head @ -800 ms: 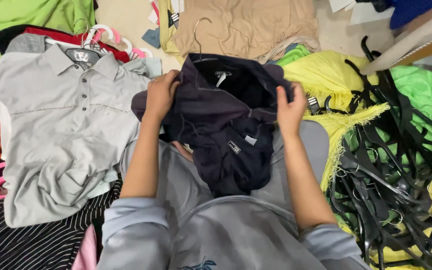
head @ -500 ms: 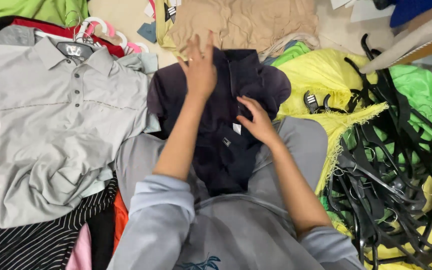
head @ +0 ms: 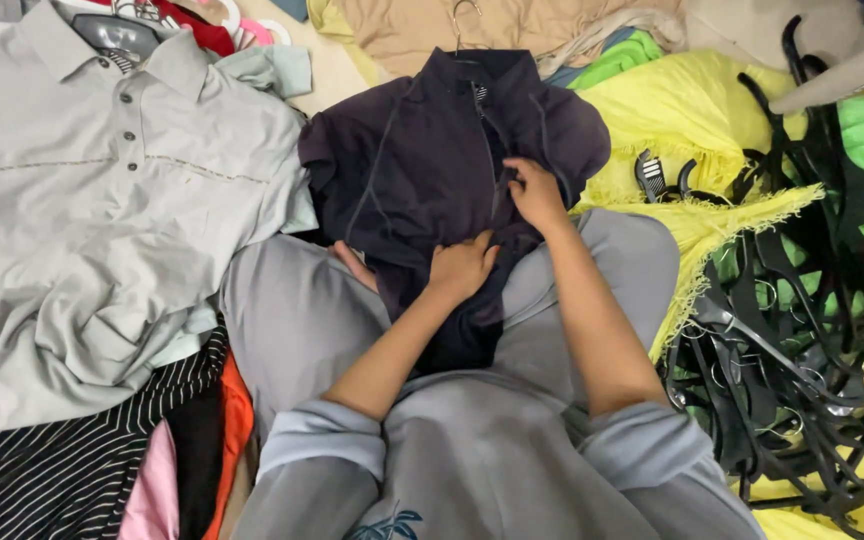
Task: Sorting through a pile of garments on the floor and placing them onto plastic hangers.
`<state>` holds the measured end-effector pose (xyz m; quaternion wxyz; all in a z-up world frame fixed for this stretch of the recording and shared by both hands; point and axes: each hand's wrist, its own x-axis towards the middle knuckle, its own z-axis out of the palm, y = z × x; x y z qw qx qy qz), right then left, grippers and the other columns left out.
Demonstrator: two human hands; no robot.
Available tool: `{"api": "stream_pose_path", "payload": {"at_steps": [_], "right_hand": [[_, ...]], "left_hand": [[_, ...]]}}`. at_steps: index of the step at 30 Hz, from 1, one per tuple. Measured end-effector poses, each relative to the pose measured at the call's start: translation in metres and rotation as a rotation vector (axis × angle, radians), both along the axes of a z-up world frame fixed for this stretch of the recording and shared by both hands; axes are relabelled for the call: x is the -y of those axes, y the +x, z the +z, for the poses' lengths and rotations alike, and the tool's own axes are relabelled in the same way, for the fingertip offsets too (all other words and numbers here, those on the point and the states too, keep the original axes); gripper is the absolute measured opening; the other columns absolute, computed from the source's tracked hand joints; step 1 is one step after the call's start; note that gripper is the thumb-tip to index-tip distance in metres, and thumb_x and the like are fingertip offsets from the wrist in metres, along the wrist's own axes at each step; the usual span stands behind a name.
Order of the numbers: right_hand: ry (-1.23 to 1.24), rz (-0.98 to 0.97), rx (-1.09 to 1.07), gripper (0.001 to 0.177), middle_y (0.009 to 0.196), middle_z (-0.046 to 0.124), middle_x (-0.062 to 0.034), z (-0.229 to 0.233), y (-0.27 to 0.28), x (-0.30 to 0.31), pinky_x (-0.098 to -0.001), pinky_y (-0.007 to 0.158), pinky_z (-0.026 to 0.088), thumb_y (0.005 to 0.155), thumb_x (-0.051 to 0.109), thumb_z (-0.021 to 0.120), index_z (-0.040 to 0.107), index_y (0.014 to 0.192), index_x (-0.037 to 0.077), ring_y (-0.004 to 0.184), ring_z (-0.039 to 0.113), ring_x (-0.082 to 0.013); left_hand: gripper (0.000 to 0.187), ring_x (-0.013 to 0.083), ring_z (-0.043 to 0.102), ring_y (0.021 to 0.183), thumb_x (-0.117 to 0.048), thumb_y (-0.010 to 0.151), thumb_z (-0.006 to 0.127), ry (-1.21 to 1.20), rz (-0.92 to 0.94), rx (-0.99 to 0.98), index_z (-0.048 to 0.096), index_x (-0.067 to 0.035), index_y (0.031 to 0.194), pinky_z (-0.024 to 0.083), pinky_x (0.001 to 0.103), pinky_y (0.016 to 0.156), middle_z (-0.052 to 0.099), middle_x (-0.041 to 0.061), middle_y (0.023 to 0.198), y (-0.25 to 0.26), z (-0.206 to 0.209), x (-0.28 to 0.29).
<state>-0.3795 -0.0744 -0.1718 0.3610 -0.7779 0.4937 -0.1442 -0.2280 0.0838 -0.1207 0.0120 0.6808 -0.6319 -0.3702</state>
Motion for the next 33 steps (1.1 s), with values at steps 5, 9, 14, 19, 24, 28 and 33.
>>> {"api": "stream_pose_path", "payload": {"at_steps": [5, 9, 14, 19, 24, 28, 33], "right_hand": [[-0.009, -0.027, -0.097, 0.037, 0.149, 0.048, -0.0231, 0.046, 0.017, -0.013, -0.0542, 0.108, 0.049, 0.095, 0.003, 0.067, 0.066, 0.130, 0.012, 0.130, 0.056, -0.0460], [-0.079, 0.039, -0.295, 0.039, 0.152, 0.042, -0.0160, 0.044, 0.027, -0.012, -0.0606, 0.106, 0.048, 0.089, 0.021, 0.079, 0.071, 0.127, 0.023, 0.125, 0.058, -0.0499], [-0.213, 0.068, -0.447, 0.021, 0.143, 0.045, -0.0093, 0.024, 0.038, -0.014, -0.0564, 0.097, 0.048, 0.081, 0.022, 0.084, 0.075, 0.100, 0.020, 0.123, 0.054, -0.0465], [-0.250, 0.088, -0.470, 0.014, 0.141, 0.047, -0.0049, 0.025, 0.043, -0.015, -0.0548, 0.095, 0.046, 0.081, 0.022, 0.083, 0.074, 0.092, 0.021, 0.124, 0.051, -0.0426], [-0.241, 0.017, -0.277, 0.016, 0.134, 0.047, -0.0007, 0.060, 0.050, -0.022, -0.0512, 0.090, 0.046, 0.081, 0.015, 0.081, 0.066, 0.079, 0.017, 0.120, 0.051, -0.0409], [-0.287, -0.033, -0.188, 0.018, 0.127, 0.047, 0.0017, 0.072, 0.059, 0.001, -0.0499, 0.087, 0.049, 0.082, 0.015, 0.081, 0.064, 0.079, 0.018, 0.117, 0.051, -0.0378], [-0.381, -0.151, -0.116, 0.022, 0.113, 0.045, 0.0029, 0.073, 0.079, 0.067, -0.0462, 0.084, 0.046, 0.086, 0.014, 0.082, 0.061, 0.081, 0.018, 0.108, 0.051, -0.0344]], "left_hand": [[0.071, 0.0405, 0.071, 0.108, -0.058, 0.104, 0.016, 0.111, 0.020, 0.052, 0.069, -0.017, 0.126, 0.040, 0.058, 0.097, 0.076, 0.018, 0.108, 0.004, -0.008, 0.025], [0.051, 0.0340, 0.073, 0.085, -0.050, 0.104, 0.040, -0.269, 0.114, 0.201, 0.079, -0.017, 0.101, 0.053, 0.050, 0.074, 0.075, 0.013, 0.097, -0.006, -0.034, 0.051], [0.034, 0.0390, 0.074, 0.090, -0.034, 0.098, 0.062, -0.125, 0.290, 0.014, 0.068, -0.004, 0.112, 0.061, 0.050, 0.075, 0.072, 0.019, 0.097, -0.001, -0.038, 0.061], [0.037, 0.0404, 0.074, 0.097, -0.041, 0.095, 0.065, 0.010, 0.354, -0.008, 0.062, -0.009, 0.113, 0.061, 0.052, 0.081, 0.072, 0.017, 0.098, 0.006, -0.048, 0.070], [0.029, 0.0387, 0.076, 0.092, -0.032, 0.099, 0.060, -0.016, 0.316, 0.072, 0.063, -0.012, 0.119, 0.062, 0.050, 0.081, 0.075, 0.015, 0.093, 0.007, -0.035, 0.074], [0.029, 0.0388, 0.076, 0.090, -0.028, 0.097, 0.061, -0.026, 0.331, 0.042, 0.064, -0.014, 0.121, 0.062, 0.049, 0.079, 0.076, 0.016, 0.091, 0.007, -0.034, 0.058], [0.030, 0.0389, 0.076, 0.087, -0.026, 0.096, 0.062, 0.005, 0.259, -0.025, 0.067, -0.013, 0.123, 0.062, 0.050, 0.076, 0.077, 0.019, 0.091, 0.010, -0.014, 0.032]]}}
